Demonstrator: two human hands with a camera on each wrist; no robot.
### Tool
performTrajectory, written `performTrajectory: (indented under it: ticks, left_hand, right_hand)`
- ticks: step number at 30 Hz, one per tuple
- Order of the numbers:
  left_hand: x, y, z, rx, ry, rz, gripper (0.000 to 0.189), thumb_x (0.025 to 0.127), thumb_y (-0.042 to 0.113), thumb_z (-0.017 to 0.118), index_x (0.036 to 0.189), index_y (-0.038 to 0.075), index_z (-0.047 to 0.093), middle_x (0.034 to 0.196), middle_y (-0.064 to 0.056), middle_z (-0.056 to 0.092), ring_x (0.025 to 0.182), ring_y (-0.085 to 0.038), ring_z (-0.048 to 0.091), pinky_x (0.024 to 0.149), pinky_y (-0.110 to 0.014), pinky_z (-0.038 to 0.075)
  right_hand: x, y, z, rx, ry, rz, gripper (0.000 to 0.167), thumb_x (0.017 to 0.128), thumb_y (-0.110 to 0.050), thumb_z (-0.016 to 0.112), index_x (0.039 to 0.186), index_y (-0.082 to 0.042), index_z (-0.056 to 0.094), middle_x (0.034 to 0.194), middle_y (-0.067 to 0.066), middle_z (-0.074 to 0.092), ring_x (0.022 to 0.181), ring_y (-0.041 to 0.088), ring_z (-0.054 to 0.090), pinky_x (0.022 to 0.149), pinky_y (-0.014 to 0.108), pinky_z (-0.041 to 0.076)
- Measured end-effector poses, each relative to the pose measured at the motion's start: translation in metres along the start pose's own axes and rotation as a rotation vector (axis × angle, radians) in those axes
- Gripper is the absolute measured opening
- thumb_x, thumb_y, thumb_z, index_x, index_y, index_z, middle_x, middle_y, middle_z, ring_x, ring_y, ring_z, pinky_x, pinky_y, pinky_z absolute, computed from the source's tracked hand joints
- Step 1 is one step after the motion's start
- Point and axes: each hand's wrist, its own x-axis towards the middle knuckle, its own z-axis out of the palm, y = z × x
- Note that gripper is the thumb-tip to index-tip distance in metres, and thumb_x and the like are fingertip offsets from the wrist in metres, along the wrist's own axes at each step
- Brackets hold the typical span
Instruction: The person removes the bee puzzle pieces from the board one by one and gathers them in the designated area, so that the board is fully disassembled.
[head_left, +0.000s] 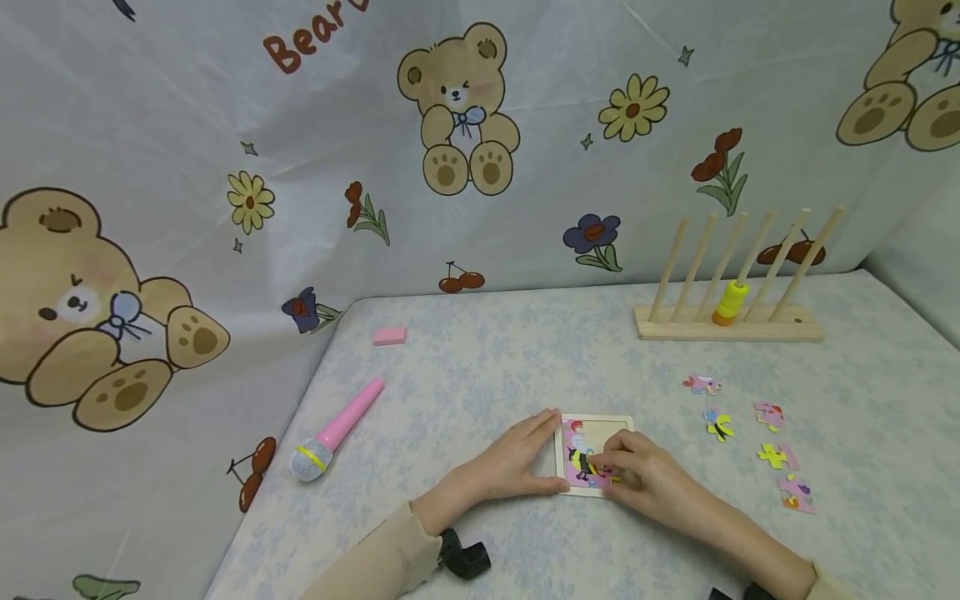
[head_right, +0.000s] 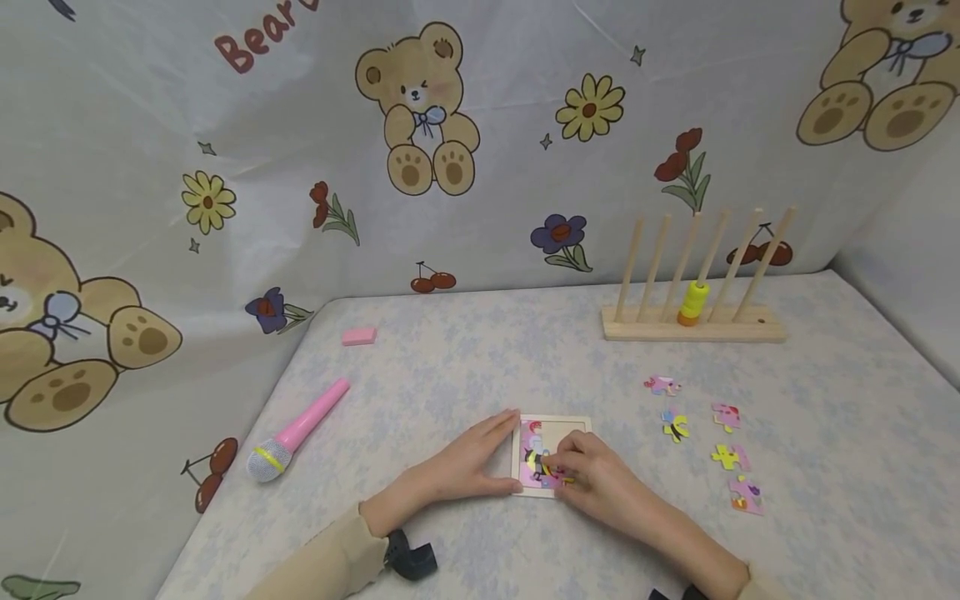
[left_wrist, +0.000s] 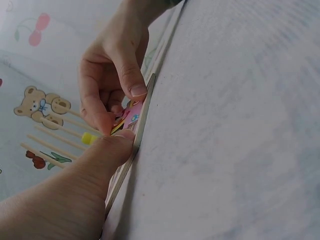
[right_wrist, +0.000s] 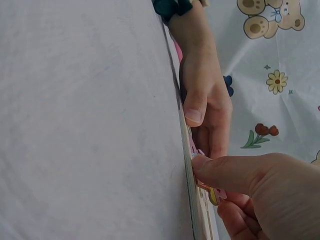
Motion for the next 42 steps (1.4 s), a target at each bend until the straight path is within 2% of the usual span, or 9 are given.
performTrajectory:
  ticks: [4, 10, 18, 25, 31, 35, 42]
  left_hand:
    - [-0.0010, 0.0001, 0.0002, -0.001, 0.000, -0.005, 0.094, 0.086, 0.059, 0.057, 0.151, 0.004, 0.017, 0.155, -0.009, 0.016, 0.140, -0.018, 0.015, 0.110, -0.035, 0.022]
    - [-0.0007, 0.0008, -0.0011, 0.000, 0.001, 0.004, 0.094, 0.086, 0.058, 0.057, 0.151, 0.003, 0.017, 0.155, -0.009, 0.016, 0.140, -0.018, 0.015, 0.110, -0.034, 0.022]
    - [-0.0020, 0.0013, -0.0002, -0.009, -0.006, -0.005, 0.094, 0.086, 0.057, 0.058, 0.151, 0.003, 0.017, 0.155, -0.010, 0.017, 0.140, -0.019, 0.017, 0.110, -0.034, 0.022]
    - [-0.0024, 0.0029, -0.0001, -0.006, -0.015, -0.014, 0.094, 0.086, 0.058, 0.057, 0.151, 0.003, 0.016, 0.155, -0.010, 0.016, 0.140, -0.019, 0.016, 0.110, -0.035, 0.022]
    - [-0.0016, 0.0028, -0.0015, -0.004, -0.018, -0.022, 0.095, 0.086, 0.060, 0.056, 0.151, 0.004, 0.015, 0.156, -0.009, 0.015, 0.140, -0.018, 0.015, 0.110, -0.034, 0.021]
    - [-0.0016, 0.0020, -0.0007, -0.016, -0.023, -0.024, 0.096, 0.086, 0.060, 0.057, 0.151, 0.005, 0.015, 0.156, -0.008, 0.014, 0.140, -0.018, 0.014, 0.110, -0.035, 0.021]
    - [-0.0005, 0.0013, -0.0014, -0.002, -0.011, -0.013, 0.095, 0.086, 0.059, 0.057, 0.151, 0.004, 0.016, 0.155, -0.010, 0.016, 0.140, -0.018, 0.015, 0.110, -0.035, 0.022]
  right_hand:
    - [0.0006, 0.0012, -0.0006, 0.024, -0.014, 0.006, 0.036, 0.069, -0.001, 0.082, 0.102, -0.007, 0.071, 0.094, -0.004, 0.053, 0.074, 0.008, 0.045, 0.058, 0.016, 0.039]
    - [-0.0001, 0.0041, -0.0018, 0.073, -0.049, 0.060, 0.032, 0.073, -0.006, 0.080, 0.103, -0.006, 0.071, 0.095, -0.003, 0.053, 0.073, 0.009, 0.045, 0.056, 0.017, 0.039]
    - [-0.0018, 0.0052, 0.0009, 0.112, -0.044, 0.112, 0.027, 0.074, -0.003, 0.078, 0.100, -0.007, 0.071, 0.093, -0.003, 0.055, 0.071, 0.008, 0.046, 0.056, 0.017, 0.040]
    - [-0.0023, 0.0053, -0.0005, 0.086, -0.051, 0.091, 0.030, 0.074, -0.007, 0.080, 0.103, -0.008, 0.071, 0.093, -0.005, 0.054, 0.076, 0.009, 0.047, 0.060, 0.020, 0.041]
    - [-0.0016, 0.0074, -0.0021, 0.089, -0.062, 0.113, 0.029, 0.076, -0.010, 0.079, 0.104, -0.009, 0.071, 0.094, -0.005, 0.055, 0.076, 0.008, 0.048, 0.060, 0.020, 0.041]
    - [-0.0022, 0.0079, -0.0032, 0.050, -0.073, 0.113, 0.029, 0.076, -0.011, 0.079, 0.104, -0.009, 0.071, 0.095, -0.006, 0.055, 0.077, 0.007, 0.048, 0.062, 0.021, 0.042]
    - [-0.0020, 0.0089, -0.0075, 0.024, -0.073, 0.102, 0.024, 0.078, -0.005, 0.075, 0.102, -0.009, 0.071, 0.095, -0.006, 0.057, 0.079, 0.005, 0.049, 0.063, 0.021, 0.043]
